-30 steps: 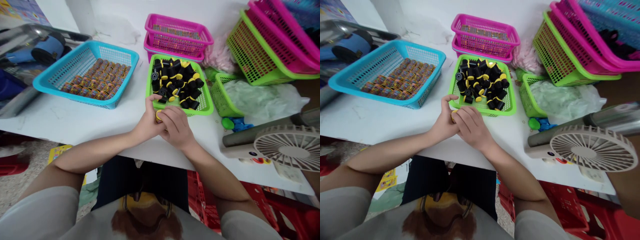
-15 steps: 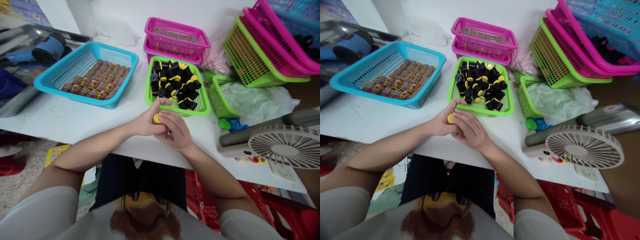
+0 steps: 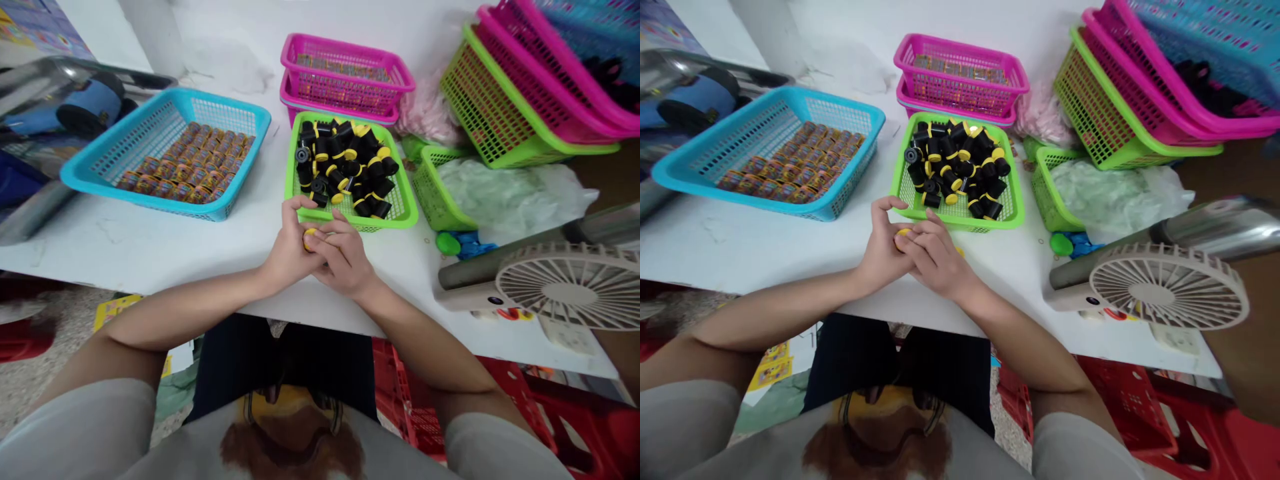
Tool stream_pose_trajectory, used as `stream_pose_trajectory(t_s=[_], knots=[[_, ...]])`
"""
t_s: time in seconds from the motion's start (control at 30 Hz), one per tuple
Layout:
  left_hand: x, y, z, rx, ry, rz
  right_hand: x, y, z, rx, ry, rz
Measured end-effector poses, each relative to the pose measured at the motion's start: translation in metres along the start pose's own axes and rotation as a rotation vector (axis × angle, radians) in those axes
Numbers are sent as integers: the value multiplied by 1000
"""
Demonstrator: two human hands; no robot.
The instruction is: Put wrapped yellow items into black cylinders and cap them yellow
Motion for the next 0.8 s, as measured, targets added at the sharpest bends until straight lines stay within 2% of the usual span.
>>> stream_pose_trajectory(t_s=[0.07,0.17,0.23,0.33,0.4,0.5,0.57,0.63,0.8], knots=[[-1,1,3,37,55,30,-2,-2,2,-28,26,28],[-3,1,8,96,55,32,-4,-7,6,-49,65,19],[-5,3,11,145,45,-51,-6,-11,5,-44,49,11],[-6,7,9,211,20,-250,-10,-15,2,-44,-30,13],[-8,8,5,217,20,-315,-14,-17,0,-26,-85,39],[-15,2,8,95,151,-261,-17,-18,-1,42,-136,88],[-20,-2,18,-82,274,-200,-17,-17,2,96,-144,91],[-22,-6,30,-248,325,-173,-16,-18,6,153,-128,93],[-25,-18,52,-382,160,-251,-11,-19,17,233,-71,98]])
Point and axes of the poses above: each hand's wrist, its own x-axis away from the middle knuckle, its own y-axis out of the palm, z = x × y, the point moved 6 cm from there along -x, towards the middle knuckle, and after that the axes turned 10 degrees about z, right-handed, at the moved point
